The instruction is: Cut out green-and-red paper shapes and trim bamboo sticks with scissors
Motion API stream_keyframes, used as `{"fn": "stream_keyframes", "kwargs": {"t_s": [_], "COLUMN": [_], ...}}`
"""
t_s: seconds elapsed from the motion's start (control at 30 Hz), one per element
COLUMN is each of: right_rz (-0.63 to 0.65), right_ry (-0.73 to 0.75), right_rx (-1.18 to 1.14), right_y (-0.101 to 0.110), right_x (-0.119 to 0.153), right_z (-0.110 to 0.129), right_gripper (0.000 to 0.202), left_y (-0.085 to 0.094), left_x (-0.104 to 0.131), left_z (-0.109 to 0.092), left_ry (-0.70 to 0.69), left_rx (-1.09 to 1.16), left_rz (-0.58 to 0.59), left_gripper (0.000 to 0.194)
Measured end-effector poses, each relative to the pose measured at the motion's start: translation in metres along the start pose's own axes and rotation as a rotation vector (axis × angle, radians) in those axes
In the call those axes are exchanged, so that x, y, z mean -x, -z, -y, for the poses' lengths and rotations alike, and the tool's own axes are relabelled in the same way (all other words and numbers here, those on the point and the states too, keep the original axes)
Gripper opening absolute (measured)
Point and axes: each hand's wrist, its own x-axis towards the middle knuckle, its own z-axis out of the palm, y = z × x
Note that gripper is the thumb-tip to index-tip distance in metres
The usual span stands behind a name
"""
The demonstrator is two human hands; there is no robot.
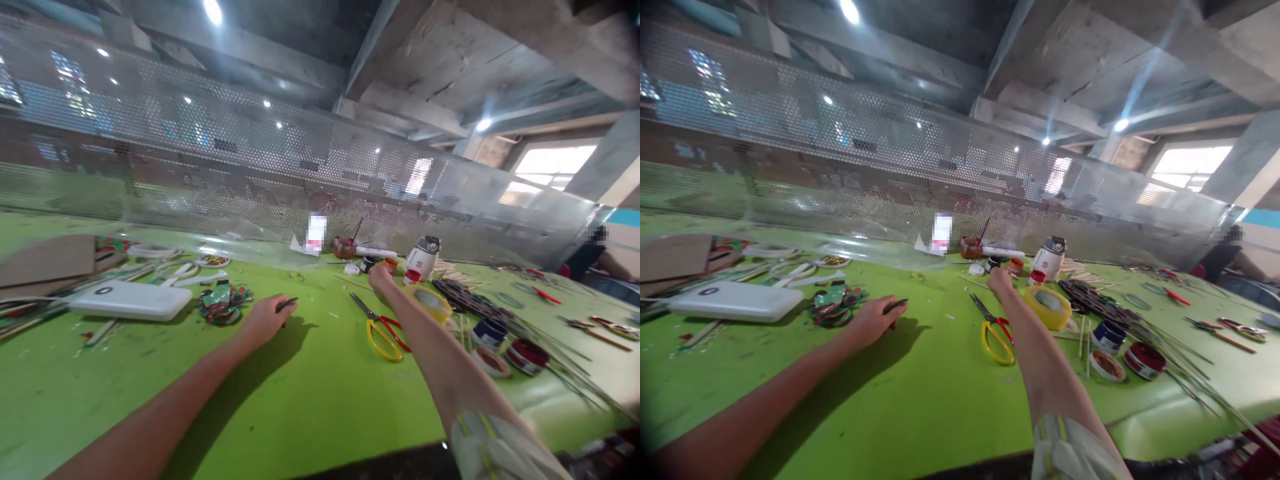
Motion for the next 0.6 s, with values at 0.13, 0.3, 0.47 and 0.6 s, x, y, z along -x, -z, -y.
{"fn": "stream_keyframes", "kwargs": {"t_s": [0.13,0.3,0.47,0.6], "right_rz": [0.045,0.108,0.262,0.375], "right_ry": [-0.069,-0.014,0.176,0.331], "right_rx": [-0.142,-0.442,-0.872,-1.141], "right_y": [-0.025,-0.018,0.007,0.024], "right_x": [-0.009,-0.005,0.041,0.098], "right_z": [-0.007,-0.003,0.028,0.051], "right_gripper": [0.032,0.030,0.024,0.031], "left_y": [0.000,0.003,0.003,0.000], "left_x": [0.000,-0.001,-0.004,-0.006], "left_z": [0.004,0.003,0.003,0.002], "left_ry": [-0.010,0.010,0.103,0.159], "left_rx": [0.062,0.126,0.256,0.372], "left_rz": [0.039,0.052,0.046,0.054], "left_gripper": [0.041,0.041,0.036,0.031]}}
